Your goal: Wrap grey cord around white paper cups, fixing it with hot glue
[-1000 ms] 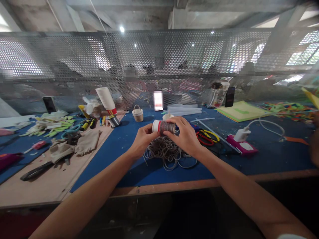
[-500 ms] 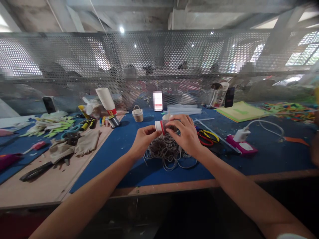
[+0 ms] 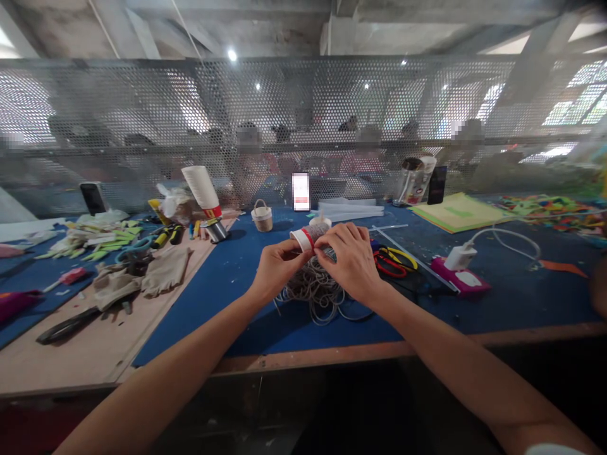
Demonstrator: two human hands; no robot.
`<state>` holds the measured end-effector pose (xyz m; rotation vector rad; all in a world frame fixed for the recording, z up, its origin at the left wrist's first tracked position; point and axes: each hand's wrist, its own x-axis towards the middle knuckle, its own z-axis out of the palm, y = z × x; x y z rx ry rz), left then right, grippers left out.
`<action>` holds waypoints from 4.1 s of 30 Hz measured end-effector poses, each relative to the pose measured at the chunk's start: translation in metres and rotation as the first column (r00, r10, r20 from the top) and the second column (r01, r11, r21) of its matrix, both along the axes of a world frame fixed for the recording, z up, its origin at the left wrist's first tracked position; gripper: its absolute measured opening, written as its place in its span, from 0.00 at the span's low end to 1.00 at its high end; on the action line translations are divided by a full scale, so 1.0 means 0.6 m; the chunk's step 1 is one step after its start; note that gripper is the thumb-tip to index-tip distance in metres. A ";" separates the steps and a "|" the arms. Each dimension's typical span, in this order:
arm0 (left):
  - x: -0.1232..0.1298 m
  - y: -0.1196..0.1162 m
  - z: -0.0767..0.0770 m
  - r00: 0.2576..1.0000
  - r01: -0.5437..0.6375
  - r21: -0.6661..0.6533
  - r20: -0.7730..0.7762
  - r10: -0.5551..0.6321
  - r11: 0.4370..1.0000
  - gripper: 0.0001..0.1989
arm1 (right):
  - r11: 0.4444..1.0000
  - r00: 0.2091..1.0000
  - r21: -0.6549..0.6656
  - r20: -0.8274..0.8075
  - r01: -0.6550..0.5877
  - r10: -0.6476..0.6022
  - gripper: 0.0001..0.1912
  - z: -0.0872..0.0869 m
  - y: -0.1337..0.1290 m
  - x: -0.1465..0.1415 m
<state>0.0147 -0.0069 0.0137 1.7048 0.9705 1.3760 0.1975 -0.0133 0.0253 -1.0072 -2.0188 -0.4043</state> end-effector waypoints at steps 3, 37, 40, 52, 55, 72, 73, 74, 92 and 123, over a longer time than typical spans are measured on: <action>0.003 -0.003 0.000 1.000 -0.022 0.026 -0.016 0.023 0.999 0.14 | 1.000 0.999 -0.019 -0.048 0.017 -0.018 0.01 -0.002 -0.001 -0.005; -0.011 0.023 -0.015 0.991 -0.095 -0.039 0.094 0.099 0.995 0.15 | 0.707 0.858 -0.495 0.376 0.505 -0.349 0.18 -0.027 0.105 0.212; -0.013 0.024 -0.017 0.992 -0.079 -0.054 0.096 0.083 0.995 0.16 | 0.694 0.859 -0.517 0.390 0.501 -0.331 0.23 -0.023 0.115 0.210; -0.008 0.024 -0.015 0.978 -0.027 -0.119 0.204 0.051 0.993 0.15 | 0.730 0.862 -0.464 0.337 0.502 -0.379 0.21 -0.030 0.115 0.212; -0.006 0.025 -0.015 0.967 0.002 -0.140 0.251 0.034 0.990 0.15 | 0.709 0.852 -0.473 0.291 0.523 -0.435 0.22 -0.025 0.112 0.234; -0.001 0.014 -0.005 0.952 0.079 -0.183 0.306 -0.019 0.980 0.13 | 0.601 0.737 -0.446 0.255 0.664 -0.625 0.21 -0.055 0.132 0.243; -0.001 0.014 -0.006 0.952 0.081 -0.173 0.305 -0.025 0.982 0.14 | 0.647 0.755 -0.408 0.206 0.644 -0.622 0.20 -0.050 0.127 0.235; -0.001 0.015 -0.007 0.954 0.082 -0.162 0.298 -0.030 0.983 0.14 | 0.712 0.786 -0.353 0.133 0.607 -0.604 0.18 -0.043 0.120 0.223; 0.000 0.004 -0.004 0.999 -0.027 -0.025 0.037 0.028 0.999 0.15 | 0.999 0.995 -0.030 0.097 -0.016 0.019 0.03 0.011 0.021 0.006; 0.002 0.000 -0.001 0.999 -0.038 -0.024 -0.007 0.038 0.999 0.13 | 0.998 0.993 0.003 0.103 0.064 -0.064 0.04 0.006 0.007 -0.012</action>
